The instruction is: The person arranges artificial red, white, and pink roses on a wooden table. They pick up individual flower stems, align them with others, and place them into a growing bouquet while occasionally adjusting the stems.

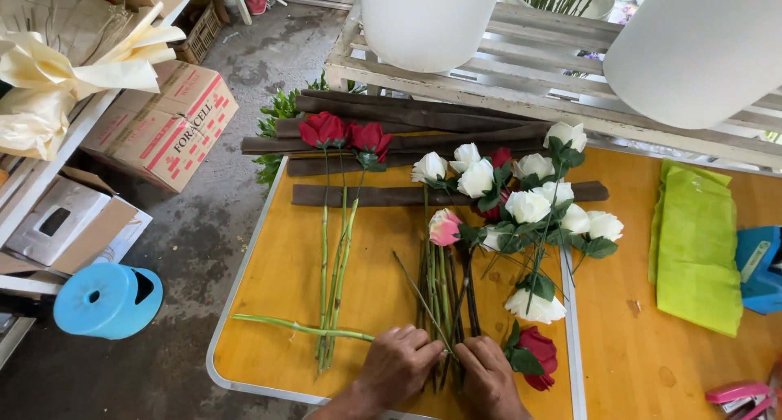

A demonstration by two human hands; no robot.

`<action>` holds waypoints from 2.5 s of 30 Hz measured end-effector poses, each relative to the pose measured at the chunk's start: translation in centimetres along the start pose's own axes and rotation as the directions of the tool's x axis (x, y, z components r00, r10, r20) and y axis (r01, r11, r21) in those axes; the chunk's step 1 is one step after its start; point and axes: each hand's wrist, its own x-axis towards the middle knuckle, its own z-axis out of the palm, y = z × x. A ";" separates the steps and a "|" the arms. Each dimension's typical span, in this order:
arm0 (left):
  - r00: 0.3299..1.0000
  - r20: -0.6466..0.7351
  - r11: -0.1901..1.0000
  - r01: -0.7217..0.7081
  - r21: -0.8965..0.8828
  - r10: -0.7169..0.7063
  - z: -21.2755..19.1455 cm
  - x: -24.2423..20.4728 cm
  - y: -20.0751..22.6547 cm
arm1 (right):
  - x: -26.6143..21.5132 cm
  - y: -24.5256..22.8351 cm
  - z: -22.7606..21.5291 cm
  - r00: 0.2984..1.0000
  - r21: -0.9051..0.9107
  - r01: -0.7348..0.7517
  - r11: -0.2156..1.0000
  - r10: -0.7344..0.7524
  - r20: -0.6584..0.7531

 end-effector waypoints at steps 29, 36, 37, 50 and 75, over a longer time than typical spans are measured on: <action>0.846 -0.508 0.985 0.168 -0.036 -0.163 -2.1 -2.1 -2.7 | -3.5 3.3 1.6 0.990 -0.194 0.078 0.978 -0.099 -0.104; 0.727 -0.488 0.813 0.163 -0.560 -0.482 -2.3 -1.4 2.1 | -4.2 3.8 2.6 0.962 -0.117 0.025 0.993 -0.056 -0.267; 0.711 -0.388 0.680 0.171 -0.713 -0.586 -2.4 -1.5 2.9 | -4.2 4.0 2.7 0.959 -0.131 0.025 0.991 -0.060 -0.275; 0.771 -0.422 0.840 0.261 -0.476 -0.478 -1.8 -1.9 0.1 | -3.4 3.4 2.2 0.940 -0.155 0.039 0.987 -0.089 -0.328; 0.834 -0.393 0.904 0.263 -0.337 -0.388 -2.1 -2.2 0.2 | -1.6 2.5 1.4 0.904 -0.209 0.107 0.972 -0.183 -0.387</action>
